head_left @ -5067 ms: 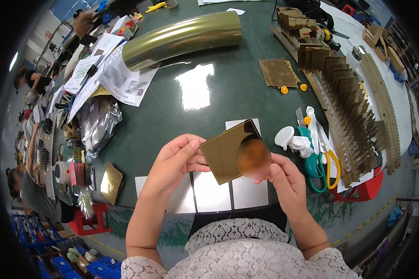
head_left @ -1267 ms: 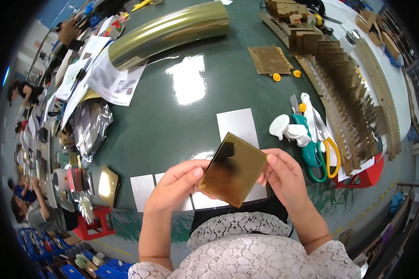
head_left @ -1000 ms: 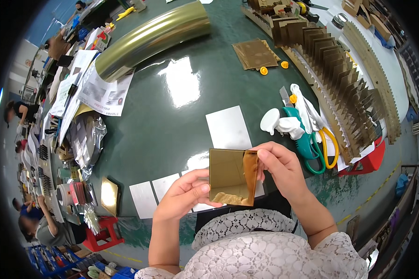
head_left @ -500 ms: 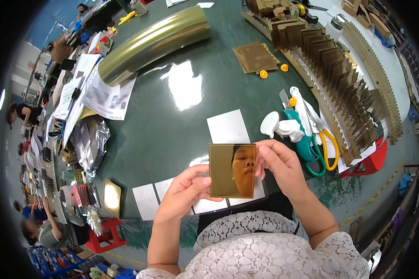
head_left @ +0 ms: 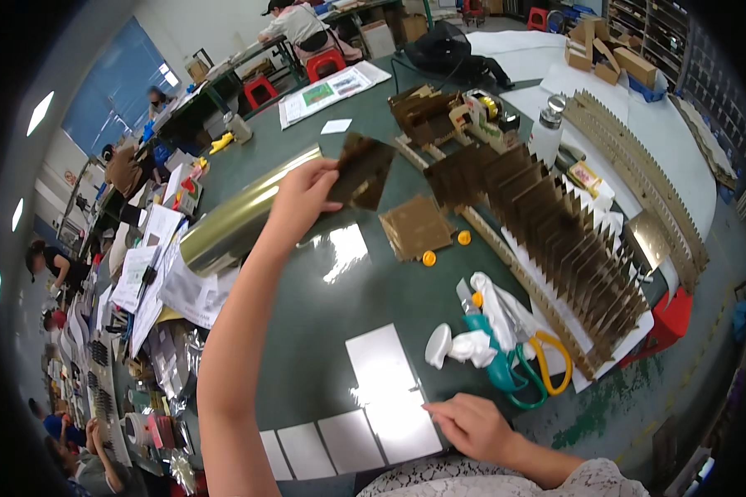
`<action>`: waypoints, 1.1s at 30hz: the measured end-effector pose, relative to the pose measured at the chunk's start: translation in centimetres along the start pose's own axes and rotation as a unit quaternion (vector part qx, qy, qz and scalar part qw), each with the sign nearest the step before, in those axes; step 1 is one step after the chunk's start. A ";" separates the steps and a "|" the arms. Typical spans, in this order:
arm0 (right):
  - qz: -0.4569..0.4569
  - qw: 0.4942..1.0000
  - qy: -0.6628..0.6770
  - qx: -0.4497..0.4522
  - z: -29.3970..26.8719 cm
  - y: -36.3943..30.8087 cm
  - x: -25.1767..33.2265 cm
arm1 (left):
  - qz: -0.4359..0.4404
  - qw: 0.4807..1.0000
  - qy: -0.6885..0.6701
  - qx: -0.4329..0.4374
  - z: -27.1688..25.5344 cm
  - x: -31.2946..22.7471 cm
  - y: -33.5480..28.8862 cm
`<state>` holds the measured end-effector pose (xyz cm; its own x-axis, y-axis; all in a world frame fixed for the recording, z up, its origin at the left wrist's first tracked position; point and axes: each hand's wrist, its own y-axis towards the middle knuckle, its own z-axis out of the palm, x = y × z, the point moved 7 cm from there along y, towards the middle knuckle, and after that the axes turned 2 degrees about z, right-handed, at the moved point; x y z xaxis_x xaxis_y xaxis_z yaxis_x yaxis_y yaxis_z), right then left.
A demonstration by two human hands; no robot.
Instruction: The person cleans small square mirrors using a white cloth. They pick up mirrors from a stack, wipe the reflective surface, and place them back down. The person also handles a roll of gold film and uses scissors to cut a piece of it.
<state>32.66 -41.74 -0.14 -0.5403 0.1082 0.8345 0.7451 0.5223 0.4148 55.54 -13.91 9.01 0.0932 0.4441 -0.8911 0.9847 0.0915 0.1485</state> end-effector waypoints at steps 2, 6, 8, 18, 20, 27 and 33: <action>0.001 1.000 0.001 -0.008 -0.1 0.4 0.0 | 0.018 0.997 0.063 0.029 2.3 -1.0 4.0; -0.010 1.000 -0.013 -0.007 -0.9 0.5 0.1 | 0.101 0.976 0.179 0.067 7.5 -2.7 9.5; 0.011 0.998 0.027 -0.050 -2.0 1.2 1.2 | 0.123 0.960 0.236 0.085 8.9 -2.5 11.1; 0.035 0.995 0.094 -0.019 -2.1 1.1 0.0 | 0.173 0.945 0.266 0.077 11.0 -2.2 11.9; 0.035 0.992 0.118 0.024 -1.5 0.7 -0.9 | 0.223 0.935 0.275 -0.009 9.1 -2.4 11.0; 0.014 0.992 0.120 0.033 -0.9 0.5 -1.4 | 0.070 0.952 0.271 0.125 8.3 0.2 4.2; 0.014 0.993 0.110 0.042 -0.8 0.3 -1.5 | 0.101 0.896 0.345 0.261 11.4 2.7 -1.0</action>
<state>33.96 -42.43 -0.96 -0.4148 -0.0591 0.9080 0.7187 0.5908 0.3667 56.46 -23.00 1.58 0.3413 0.8661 -0.3653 0.9095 -0.4024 -0.1042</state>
